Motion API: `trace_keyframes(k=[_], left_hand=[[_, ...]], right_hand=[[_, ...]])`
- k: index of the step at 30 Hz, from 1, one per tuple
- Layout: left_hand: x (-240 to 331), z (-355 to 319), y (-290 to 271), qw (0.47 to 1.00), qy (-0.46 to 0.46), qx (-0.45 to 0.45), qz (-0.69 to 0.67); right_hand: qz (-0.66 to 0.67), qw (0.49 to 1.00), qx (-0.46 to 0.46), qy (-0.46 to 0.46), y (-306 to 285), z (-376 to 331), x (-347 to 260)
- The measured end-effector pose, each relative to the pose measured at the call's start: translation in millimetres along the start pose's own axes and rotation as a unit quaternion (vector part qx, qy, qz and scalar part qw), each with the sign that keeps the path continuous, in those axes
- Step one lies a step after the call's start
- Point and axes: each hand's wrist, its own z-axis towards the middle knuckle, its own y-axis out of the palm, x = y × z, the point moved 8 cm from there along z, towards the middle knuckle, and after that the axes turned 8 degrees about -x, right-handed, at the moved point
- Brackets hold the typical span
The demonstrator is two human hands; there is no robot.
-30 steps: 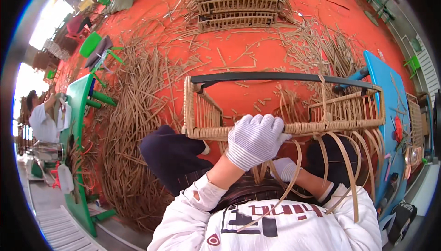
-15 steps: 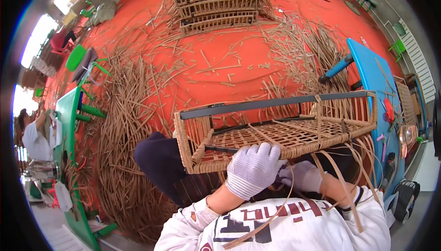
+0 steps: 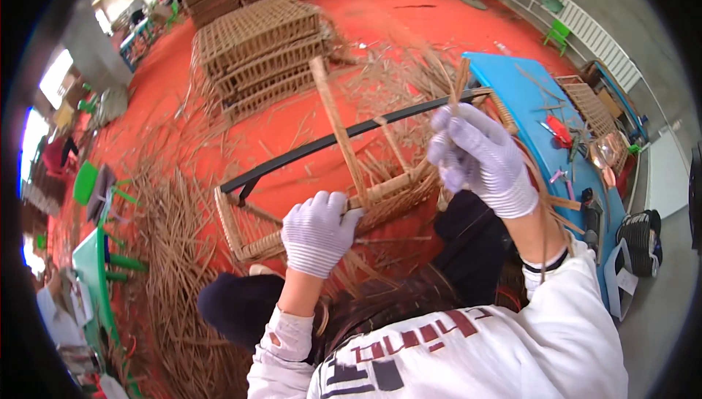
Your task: Weaving and assembling a bamboo basket using woven panels, a frame, and a nail gun.
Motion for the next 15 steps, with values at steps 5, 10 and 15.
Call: trace_keyframes(k=[5, 10, 15], left_hand=[[-2, 5, -9, 0.999, -0.010, -0.006, 0.032], [0, 6, 0, 0.997, -0.045, -0.060, 0.030], [39, -20, 1, 0.997, -0.050, -0.043, -0.026]], right_hand=[[-0.123, 0.977, 0.058, -0.167, 3, 20, -41], [-0.143, 0.973, 0.054, -0.174, 15, 38, -38], [-0.148, 0.985, 0.006, -0.083, 43, 49, -19]])
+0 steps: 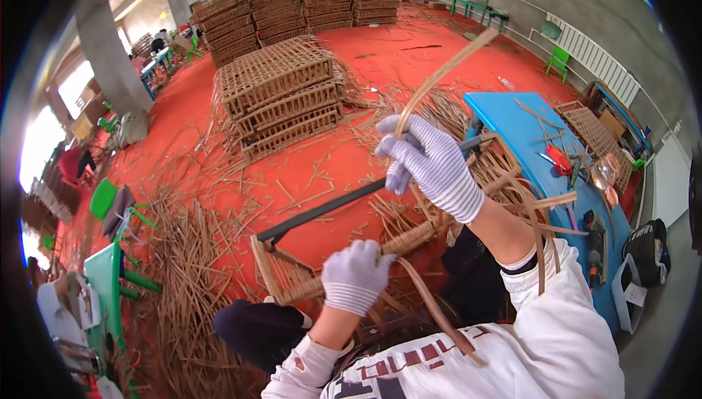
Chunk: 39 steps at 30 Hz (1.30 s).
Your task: Weaving and assembling a bamboo basket using woven panels, a frame, and a nail gun.
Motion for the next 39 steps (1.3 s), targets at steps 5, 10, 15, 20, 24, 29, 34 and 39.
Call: trace_keyframes(k=[5, 10, 15, 20, 24, 29, 34, 39], left_hand=[[33, -30, 13, 0.998, -0.011, -0.039, -0.038], [32, -40, 16, 0.996, -0.022, -0.049, -0.066], [32, -45, 26, 0.989, -0.024, -0.126, -0.077], [33, -55, 0, 0.995, 0.052, -0.080, -0.034], [20, -82, -59, 0.991, 0.096, 0.070, -0.054], [-69, -123, -107, 0.949, -0.122, 0.291, 0.012], [-132, -136, -81, 0.901, -0.221, 0.245, -0.282], [-137, -130, -67, 0.837, -0.223, 0.206, -0.455]], right_hand=[[0.007, 0.992, -0.092, 0.083, 44, 1, 5], [-0.087, 0.954, -0.213, 0.192, 96, 5, 48], [-0.017, 0.936, -0.251, 0.246, 150, -3, 89], [-0.093, 0.930, -0.285, 0.212, 165, -4, 104], [-0.054, 0.930, -0.258, 0.258, 163, 0, 95], [-0.080, 0.942, -0.258, 0.197, 177, 3, 99], [-0.115, 0.949, -0.260, 0.138, 198, -11, 116], [-0.080, 0.965, -0.241, 0.061, 203, -11, 91]])
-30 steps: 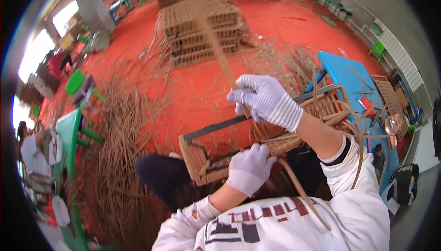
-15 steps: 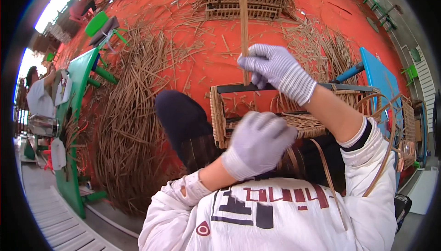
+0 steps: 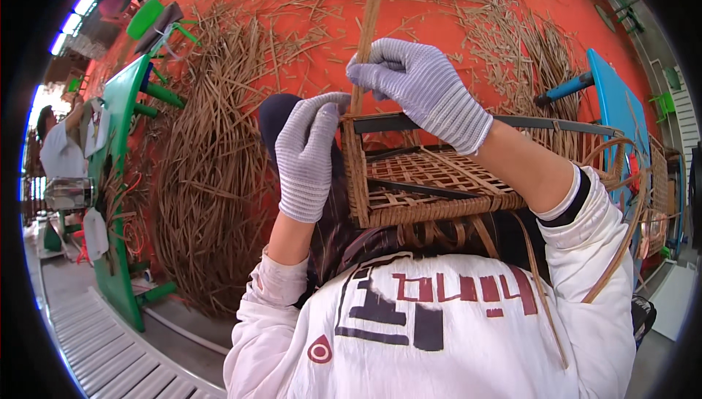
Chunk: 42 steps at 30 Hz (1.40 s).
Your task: Weaving and assembling a bamboo basket using woven panels, a frame, and a nail gun.
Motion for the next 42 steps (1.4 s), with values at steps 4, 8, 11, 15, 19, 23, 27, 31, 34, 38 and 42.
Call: trace_keyframes(k=[4, 8, 11, 15, 19, 23, 27, 31, 34, 38, 42], left_hand=[[-2, 4, -3, 0.999, -0.026, -0.019, -0.010], [1, 6, 2, 0.999, -0.025, -0.032, 0.009], [4, 0, 0, 0.998, -0.035, -0.044, 0.041], [17, -5, 4, 0.975, 0.007, -0.053, 0.215], [41, -16, 14, 0.943, 0.034, -0.021, 0.332], [37, -19, 12, 0.948, 0.034, 0.005, 0.315], [38, -20, 13, 0.945, 0.083, 0.013, 0.316], [38, -20, 13, 0.947, 0.070, 0.016, 0.313], [38, -20, 14, 0.935, 0.100, 0.019, 0.341], [41, -19, 14, 0.942, 0.051, 0.014, 0.331], [22, -14, -3, 0.981, -0.033, 0.010, 0.190]], right_hand=[[-0.121, 0.991, -0.047, 0.028, 10, -6, -4], [-0.159, 0.987, -0.020, -0.010, 8, -8, -3], [-0.146, 0.988, 0.013, -0.057, 9, -11, -11], [-0.146, 0.989, 0.022, -0.030, 6, -13, -11], [-0.184, 0.981, 0.037, -0.043, 6, -14, -16], [-0.139, 0.988, 0.045, -0.049, 7, -14, -6], [-0.159, 0.985, 0.042, -0.047, 7, -14, -9], [-0.171, 0.984, 0.035, -0.042, 9, -15, -8], [-0.173, 0.984, 0.029, -0.021, 9, -15, -7], [-0.167, 0.984, 0.048, -0.032, 7, -15, -5], [-0.162, 0.983, 0.065, -0.053, 4, -16, -7]])
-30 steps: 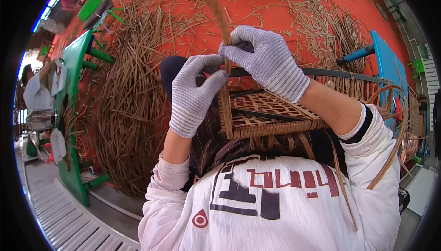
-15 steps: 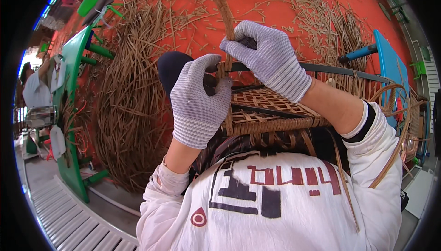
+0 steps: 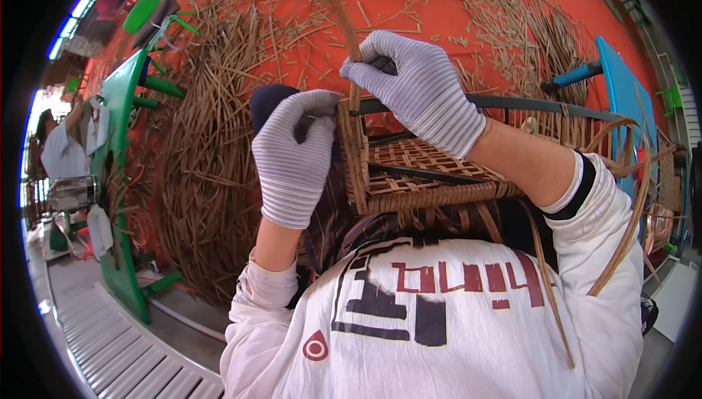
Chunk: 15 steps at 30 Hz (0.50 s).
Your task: Weaving and assembling a bamboo basket using woven panels, a frame, and a nail gun.
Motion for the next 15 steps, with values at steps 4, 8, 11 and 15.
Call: trace_keyframes(k=[4, 8, 11, 15], left_hand=[[7, 14, -3, 0.999, 0.022, 0.004, -0.048], [4, 27, 14, 0.997, 0.045, -0.043, 0.035], [-5, 28, 15, 0.998, -0.018, -0.058, -0.010], [-8, 31, 21, 0.994, -0.042, -0.082, -0.062]], right_hand=[[0.010, 1.000, 0.002, -0.023, 2, -2, -2], [0.032, 0.999, -0.001, -0.030, 5, -1, 3], [0.081, 0.996, -0.043, 0.014, 7, 0, 11], [0.053, 0.998, -0.016, -0.014, -31, 3, 0]])
